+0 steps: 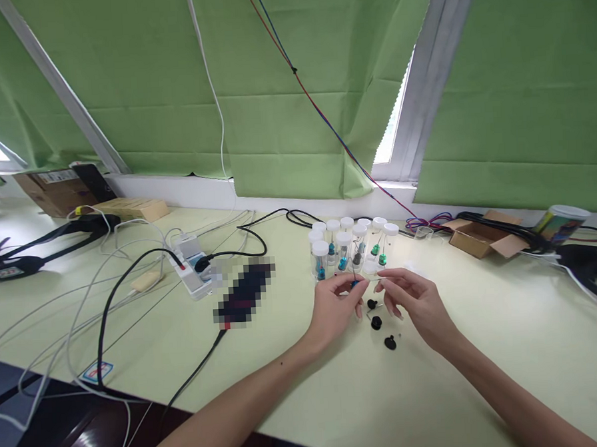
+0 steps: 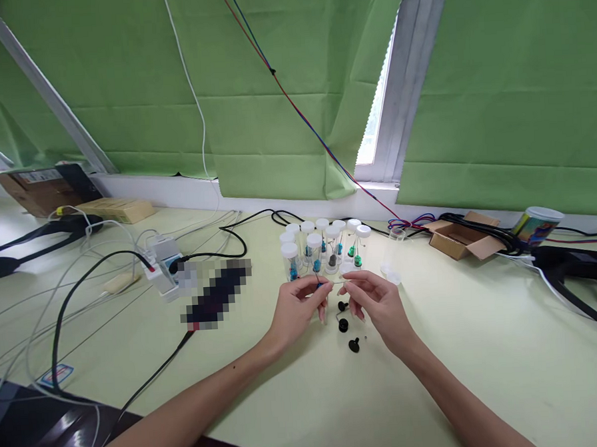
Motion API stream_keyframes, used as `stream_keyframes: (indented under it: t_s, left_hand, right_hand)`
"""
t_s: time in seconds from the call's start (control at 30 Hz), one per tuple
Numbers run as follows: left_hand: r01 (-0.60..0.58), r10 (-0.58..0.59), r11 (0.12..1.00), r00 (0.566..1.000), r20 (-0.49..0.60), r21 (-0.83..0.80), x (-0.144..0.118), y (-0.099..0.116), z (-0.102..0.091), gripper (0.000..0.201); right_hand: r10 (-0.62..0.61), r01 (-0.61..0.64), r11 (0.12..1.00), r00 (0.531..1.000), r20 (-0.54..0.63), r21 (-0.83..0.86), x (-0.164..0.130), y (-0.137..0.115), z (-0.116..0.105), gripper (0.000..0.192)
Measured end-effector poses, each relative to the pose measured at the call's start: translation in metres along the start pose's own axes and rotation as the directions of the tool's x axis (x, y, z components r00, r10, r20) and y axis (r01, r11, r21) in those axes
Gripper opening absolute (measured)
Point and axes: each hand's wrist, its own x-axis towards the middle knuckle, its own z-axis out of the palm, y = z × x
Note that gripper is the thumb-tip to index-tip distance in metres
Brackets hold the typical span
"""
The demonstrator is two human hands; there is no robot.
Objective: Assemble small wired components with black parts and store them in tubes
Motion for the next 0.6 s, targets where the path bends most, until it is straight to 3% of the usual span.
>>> stream_keyframes:
  t_s: [0.37,0.6]
  left_hand:
    - [0.066,-0.065,0.996,0.997,0.029,-0.064,0.0025,-0.0004,-0.0023,0.028]
    - [0.023,-0.023,1.000,1.000,0.017,-0.006,0.0014,0.0004,-0.0013,0.025]
  right_hand:
    - [-0.006,0.006,1.000,1.000,-0.004,0.012,0.0013,0.0023,0.0004,0.021]
    - [0.001,-0.001,1.000,1.000,-0.010,0.008,0.0017,0.0022,-0.0003,0.021]
